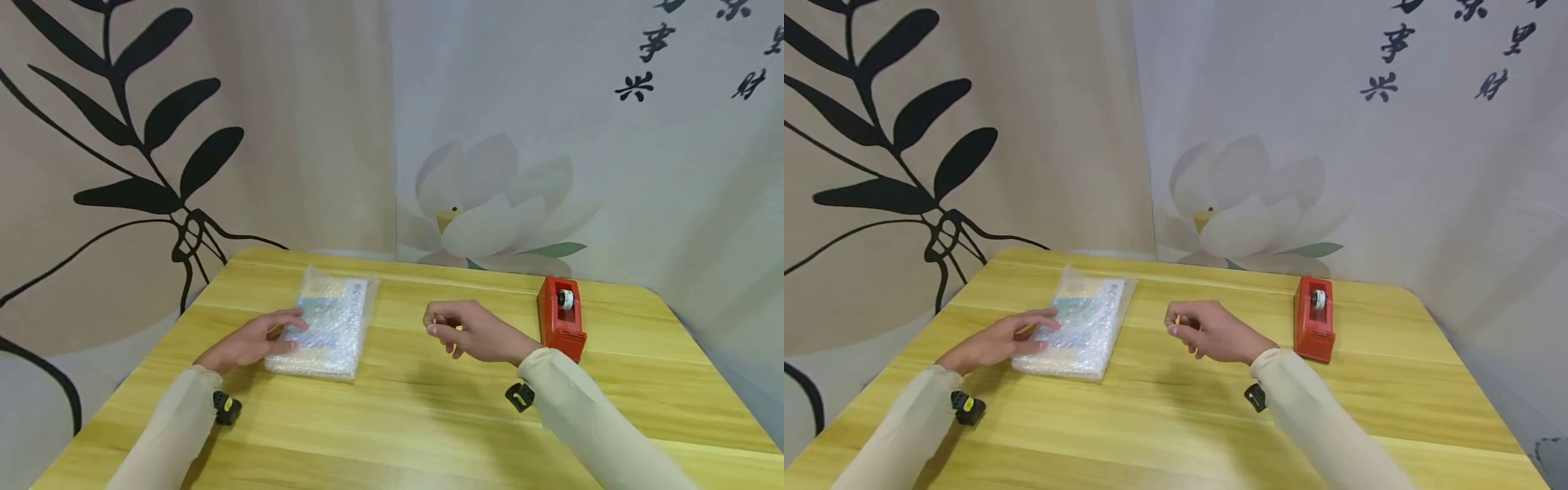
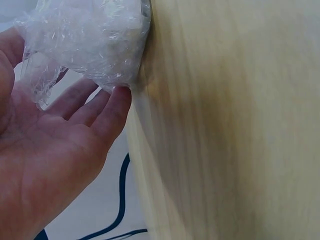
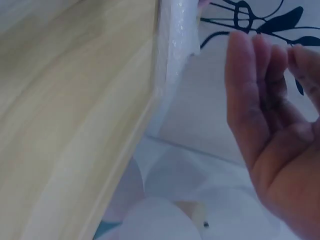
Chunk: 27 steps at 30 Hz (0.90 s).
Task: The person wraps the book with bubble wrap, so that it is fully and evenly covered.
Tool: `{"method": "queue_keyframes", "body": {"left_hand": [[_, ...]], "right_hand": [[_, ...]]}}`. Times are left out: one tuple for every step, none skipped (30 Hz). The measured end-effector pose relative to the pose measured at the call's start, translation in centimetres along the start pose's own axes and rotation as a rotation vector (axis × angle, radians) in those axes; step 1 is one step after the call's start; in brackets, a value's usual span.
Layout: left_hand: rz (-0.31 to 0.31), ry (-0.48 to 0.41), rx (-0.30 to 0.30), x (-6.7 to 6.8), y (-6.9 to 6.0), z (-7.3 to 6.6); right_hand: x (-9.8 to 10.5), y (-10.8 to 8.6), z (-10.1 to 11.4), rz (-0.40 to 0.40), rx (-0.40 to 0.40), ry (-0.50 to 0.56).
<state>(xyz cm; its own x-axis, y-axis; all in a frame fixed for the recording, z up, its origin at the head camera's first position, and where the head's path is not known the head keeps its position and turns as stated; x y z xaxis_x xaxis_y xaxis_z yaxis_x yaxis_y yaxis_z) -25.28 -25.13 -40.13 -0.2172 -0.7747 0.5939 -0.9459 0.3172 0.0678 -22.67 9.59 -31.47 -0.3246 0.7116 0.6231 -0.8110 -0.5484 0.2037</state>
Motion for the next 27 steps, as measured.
{"method": "queue_keyframes", "body": {"left_hand": [[-0.001,-0.002,0.003,0.0,0.0,0.0],[-0.001,0.001,0.003,0.1,0.0,0.0],[0.0,0.001,0.003,0.1,0.0,0.0],[0.001,0.004,0.003,0.1,0.0,0.0],[0.0,0.005,0.003,0.1,0.0,0.0],[0.001,0.003,0.003,0.2,0.0,0.0],[0.002,0.003,0.004,0.2,0.0,0.0],[0.006,0.002,0.003,0.2,0.0,0.0],[0.01,0.004,0.003,0.2,0.0,0.0],[0.014,0.007,0.002,0.2,-0.1,-0.1],[0.019,0.01,0.003,0.2,-0.1,-0.1],[0.023,0.016,0.002,0.2,-0.1,-0.1],[0.028,0.023,-0.005,0.2,-0.1,-0.2],[0.033,0.032,-0.011,0.3,-0.1,-0.3],[0.037,0.04,-0.017,0.3,-0.1,-0.3],[0.04,0.047,-0.022,0.3,0.0,-0.4],[0.043,0.053,-0.026,0.3,0.0,-0.4],[0.044,0.058,-0.03,0.3,0.1,-0.4],[0.046,0.062,-0.032,0.3,0.2,-0.4],[0.046,0.066,-0.03,0.4,0.2,-0.4],[0.045,0.07,-0.028,0.4,0.2,-0.4],[0.043,0.072,-0.026,0.4,0.3,-0.4],[0.042,0.072,-0.024,0.4,0.2,-0.4],[0.04,0.074,-0.022,0.4,0.2,-0.4],[0.039,0.076,-0.02,0.4,0.2,-0.4],[0.038,0.08,-0.02,0.4,0.2,-0.5],[0.036,0.084,-0.018,0.4,0.2,-0.5]], "right_hand": [[-0.5,0.5,0.0,0.009,0.002,0.009],[-1.0,0.9,0.0,0.018,-0.004,0.021],[-1.4,1.4,-0.1,0.025,-0.015,0.032],[-1.9,1.8,-0.2,0.03,-0.028,0.047],[-2.3,2.2,-0.3,0.035,-0.037,0.062],[-2.7,2.6,-0.4,0.04,-0.046,0.074],[-3.1,2.9,-0.6,0.041,-0.057,0.088],[-3.4,3.2,-0.7,0.042,-0.065,0.1],[-3.8,3.5,-0.9,0.042,-0.07,0.11],[-4.2,3.8,-0.9,0.043,-0.075,0.12],[-4.6,4.2,-1.0,0.044,-0.079,0.133],[-5.1,4.5,-1.1,0.045,-0.086,0.145],[-5.5,4.8,-1.2,0.046,-0.094,0.159],[-5.9,5.1,-1.2,0.048,-0.099,0.174],[-6.4,5.5,-1.2,0.05,-0.105,0.189],[-6.8,5.8,-1.2,0.054,-0.112,0.206],[-7.2,6.2,-1.1,0.057,-0.116,0.222],[-7.7,6.5,-1.1,0.058,-0.125,0.236],[-8.1,6.9,-1.0,0.061,-0.132,0.254],[-8.5,7.2,-1.0,0.065,-0.143,0.269],[-8.8,7.5,-0.9,0.067,-0.157,0.283],[-9.2,7.8,-0.9,0.069,-0.17,0.299],[-9.6,8.1,-0.9,0.071,-0.181,0.313],[-10.0,8.4,-0.9,0.074,-0.194,0.324],[-10.4,8.6,-0.9,0.077,-0.205,0.335],[-10.8,8.9,-0.9,0.079,-0.215,0.341],[-11.1,9.1,-0.9,0.078,-0.222,0.345]]}}
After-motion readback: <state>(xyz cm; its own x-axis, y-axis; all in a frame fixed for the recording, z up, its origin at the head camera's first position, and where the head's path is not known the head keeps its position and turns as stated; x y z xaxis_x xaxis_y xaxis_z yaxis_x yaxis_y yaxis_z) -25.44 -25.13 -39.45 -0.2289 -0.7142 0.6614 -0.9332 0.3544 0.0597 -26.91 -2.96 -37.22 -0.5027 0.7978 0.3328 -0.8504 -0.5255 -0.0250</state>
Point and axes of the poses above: each hand's wrist, its own y-axis towards the middle knuckle, its own x-axis out of the back of the hand, z = x × y, the point moved 6 cm from there along y, towards the middle knuckle, and after that the axes turned 14 degrees about -z, right-handed, at the moved point
